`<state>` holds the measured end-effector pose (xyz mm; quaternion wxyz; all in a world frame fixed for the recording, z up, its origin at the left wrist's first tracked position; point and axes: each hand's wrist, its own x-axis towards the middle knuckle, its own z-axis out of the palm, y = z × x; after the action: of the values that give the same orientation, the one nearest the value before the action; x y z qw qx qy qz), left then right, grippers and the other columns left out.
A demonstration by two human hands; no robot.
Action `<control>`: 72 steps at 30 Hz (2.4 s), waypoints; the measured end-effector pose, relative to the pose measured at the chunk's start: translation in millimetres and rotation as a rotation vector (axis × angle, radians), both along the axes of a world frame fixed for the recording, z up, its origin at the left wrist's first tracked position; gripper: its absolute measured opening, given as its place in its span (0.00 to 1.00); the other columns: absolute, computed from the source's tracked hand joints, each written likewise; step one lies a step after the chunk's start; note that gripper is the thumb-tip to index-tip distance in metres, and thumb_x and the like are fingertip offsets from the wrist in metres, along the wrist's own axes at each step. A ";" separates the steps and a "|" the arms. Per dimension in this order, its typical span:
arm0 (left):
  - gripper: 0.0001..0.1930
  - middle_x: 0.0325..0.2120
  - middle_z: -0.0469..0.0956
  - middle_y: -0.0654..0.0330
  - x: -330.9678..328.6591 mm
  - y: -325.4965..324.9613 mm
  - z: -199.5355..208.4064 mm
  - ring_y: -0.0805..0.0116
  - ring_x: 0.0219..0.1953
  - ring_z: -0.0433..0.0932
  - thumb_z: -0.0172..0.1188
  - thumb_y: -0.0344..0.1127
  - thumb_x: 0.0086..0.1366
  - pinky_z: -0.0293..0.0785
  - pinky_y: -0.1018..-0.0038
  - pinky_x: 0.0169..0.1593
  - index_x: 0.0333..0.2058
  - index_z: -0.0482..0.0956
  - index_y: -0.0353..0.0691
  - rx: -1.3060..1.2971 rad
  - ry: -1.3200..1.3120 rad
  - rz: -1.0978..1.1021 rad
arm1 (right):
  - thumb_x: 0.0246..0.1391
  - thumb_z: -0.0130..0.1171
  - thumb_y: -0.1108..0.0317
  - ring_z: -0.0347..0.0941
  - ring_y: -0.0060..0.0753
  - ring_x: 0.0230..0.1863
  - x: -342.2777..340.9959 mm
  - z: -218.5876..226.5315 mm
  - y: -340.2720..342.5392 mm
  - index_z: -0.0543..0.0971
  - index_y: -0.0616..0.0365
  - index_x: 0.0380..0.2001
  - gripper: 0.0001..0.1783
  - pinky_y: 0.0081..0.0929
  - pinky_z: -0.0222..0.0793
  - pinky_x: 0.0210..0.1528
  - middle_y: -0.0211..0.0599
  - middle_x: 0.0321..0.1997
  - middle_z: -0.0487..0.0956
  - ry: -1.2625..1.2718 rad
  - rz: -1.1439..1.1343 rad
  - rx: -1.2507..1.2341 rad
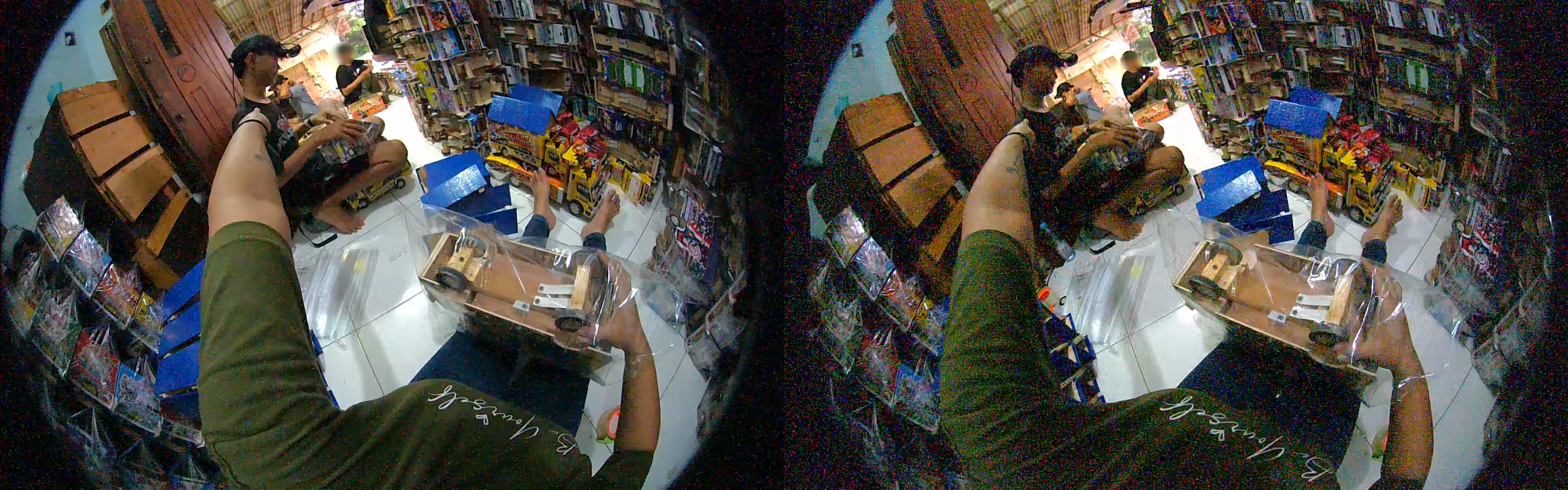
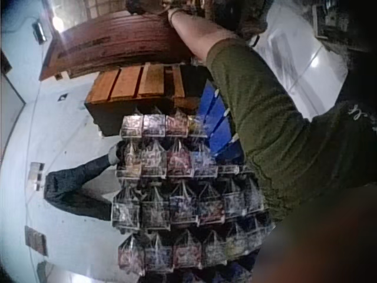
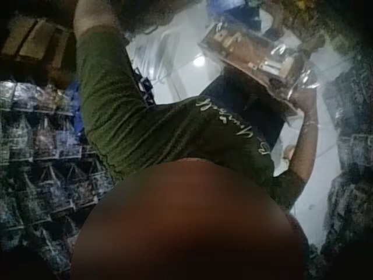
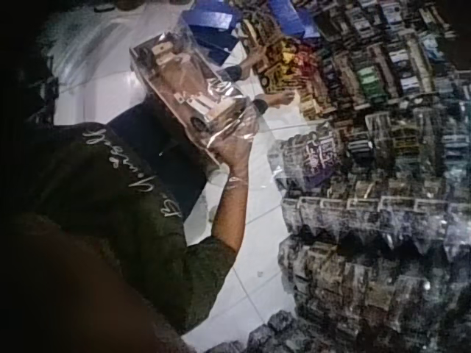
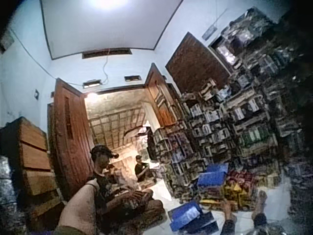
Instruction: The person sits on the floor and wraps several toy boxes in clear plastic film using a handheld tape dispenser. They pull the film, wrap it around each box, and secure it with tape, handling multiple items one at a time.
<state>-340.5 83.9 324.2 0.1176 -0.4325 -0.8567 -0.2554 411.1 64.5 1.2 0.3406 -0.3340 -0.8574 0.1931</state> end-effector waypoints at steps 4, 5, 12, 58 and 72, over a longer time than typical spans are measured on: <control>0.27 0.40 0.75 0.58 -51.2 18.4 7.3 0.68 0.31 0.76 0.54 0.43 0.63 0.75 0.73 0.34 0.57 0.63 0.38 -0.044 0.031 0.005 | 0.14 0.72 0.32 0.56 0.48 0.62 0.6 1.3 0.2 0.55 0.61 0.63 0.72 0.40 0.48 0.65 0.48 0.62 0.60 0.028 0.018 -0.035; 0.27 0.41 0.75 0.58 -68.0 23.8 10.9 0.68 0.31 0.77 0.54 0.43 0.63 0.75 0.73 0.35 0.58 0.62 0.38 -0.058 0.047 0.001 | 0.14 0.72 0.32 0.56 0.48 0.62 0.8 1.2 0.4 0.55 0.62 0.63 0.72 0.40 0.47 0.65 0.48 0.62 0.60 0.045 0.030 -0.049; 0.29 0.47 0.74 0.59 -34.6 11.9 -28.7 0.68 0.38 0.78 0.58 0.41 0.62 0.76 0.71 0.41 0.59 0.61 0.39 -0.050 -0.130 -0.566 | 0.11 0.74 0.35 0.56 0.47 0.63 0.5 -9.2 3.5 0.54 0.60 0.63 0.73 0.39 0.48 0.65 0.46 0.62 0.61 0.032 0.018 0.012; 0.16 0.16 0.64 0.71 299.6 -21.4 -330.2 0.81 0.21 0.61 0.51 0.39 0.67 0.59 0.79 0.25 0.21 0.69 0.38 0.443 -0.341 -0.654 | 0.06 0.78 0.46 0.66 0.44 0.56 16.1 21.4 6.1 0.64 0.61 0.58 0.67 0.37 0.60 0.60 0.45 0.54 0.70 0.227 0.017 -0.168; 0.17 0.24 0.73 0.66 240.3 7.9 -283.1 0.75 0.25 0.70 0.55 0.39 0.63 0.71 0.76 0.32 0.49 0.69 0.41 0.301 -0.637 -0.796 | 0.13 0.78 0.45 0.54 0.42 0.65 20.3 1.3 13.2 0.55 0.60 0.64 0.71 0.37 0.48 0.67 0.44 0.65 0.58 0.323 0.128 -0.369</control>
<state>-100.2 91.8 41.1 -0.1939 -0.6036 -0.5732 -0.5191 431.4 77.7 2.6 0.3935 -0.3006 -0.7615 0.4182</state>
